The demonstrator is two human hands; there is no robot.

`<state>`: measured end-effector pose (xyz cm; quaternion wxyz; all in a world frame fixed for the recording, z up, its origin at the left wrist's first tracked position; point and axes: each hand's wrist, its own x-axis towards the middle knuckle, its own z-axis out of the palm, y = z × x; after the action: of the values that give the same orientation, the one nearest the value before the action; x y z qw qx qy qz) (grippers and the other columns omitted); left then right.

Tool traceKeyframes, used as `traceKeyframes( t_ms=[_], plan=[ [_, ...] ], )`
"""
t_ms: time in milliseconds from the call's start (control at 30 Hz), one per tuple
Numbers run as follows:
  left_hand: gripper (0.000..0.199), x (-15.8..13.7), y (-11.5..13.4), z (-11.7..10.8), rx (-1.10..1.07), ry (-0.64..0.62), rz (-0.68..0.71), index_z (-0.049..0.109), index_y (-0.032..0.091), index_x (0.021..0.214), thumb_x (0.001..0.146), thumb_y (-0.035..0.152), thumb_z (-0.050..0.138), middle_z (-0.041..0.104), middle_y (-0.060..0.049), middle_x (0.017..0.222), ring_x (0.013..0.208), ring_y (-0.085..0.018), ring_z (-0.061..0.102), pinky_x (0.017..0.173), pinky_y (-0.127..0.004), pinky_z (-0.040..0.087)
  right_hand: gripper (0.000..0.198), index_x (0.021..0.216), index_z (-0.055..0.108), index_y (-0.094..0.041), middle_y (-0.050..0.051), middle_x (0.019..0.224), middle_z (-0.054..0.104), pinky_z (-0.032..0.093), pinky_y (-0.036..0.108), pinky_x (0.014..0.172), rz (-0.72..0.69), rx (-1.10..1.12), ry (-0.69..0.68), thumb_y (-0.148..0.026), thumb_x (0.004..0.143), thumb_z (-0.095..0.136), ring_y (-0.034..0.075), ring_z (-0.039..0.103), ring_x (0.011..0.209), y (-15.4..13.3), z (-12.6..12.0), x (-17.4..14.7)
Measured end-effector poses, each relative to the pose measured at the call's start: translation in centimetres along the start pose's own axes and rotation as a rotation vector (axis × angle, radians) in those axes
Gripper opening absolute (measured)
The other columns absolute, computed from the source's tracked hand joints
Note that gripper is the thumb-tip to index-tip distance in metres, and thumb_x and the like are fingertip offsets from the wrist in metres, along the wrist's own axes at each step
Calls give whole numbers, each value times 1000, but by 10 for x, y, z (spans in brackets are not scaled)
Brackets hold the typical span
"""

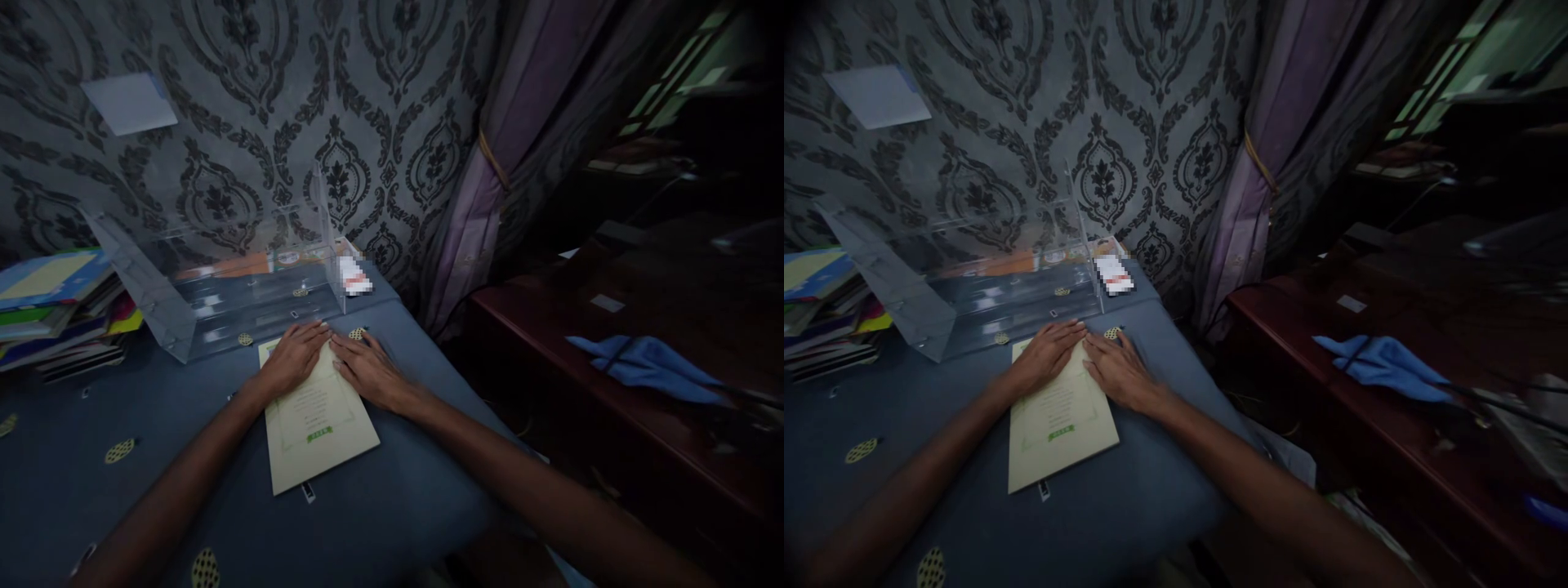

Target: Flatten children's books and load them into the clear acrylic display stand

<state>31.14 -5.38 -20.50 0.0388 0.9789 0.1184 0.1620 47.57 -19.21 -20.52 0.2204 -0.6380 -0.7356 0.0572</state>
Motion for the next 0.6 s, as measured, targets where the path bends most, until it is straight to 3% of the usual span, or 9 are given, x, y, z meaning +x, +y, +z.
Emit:
traceKeyframes(
  t_ms=[600],
  plan=[
    [44,-13,17,-10,-103,-68,75,52,19,139,98,16,37,54,-11,145,137,-23,46,111,-49,36,41,140,52,-18,15,145,54,27,56,116,-21,41,-17,-25,101,41,24,48,136,-10,-8,-32]
  ],
)
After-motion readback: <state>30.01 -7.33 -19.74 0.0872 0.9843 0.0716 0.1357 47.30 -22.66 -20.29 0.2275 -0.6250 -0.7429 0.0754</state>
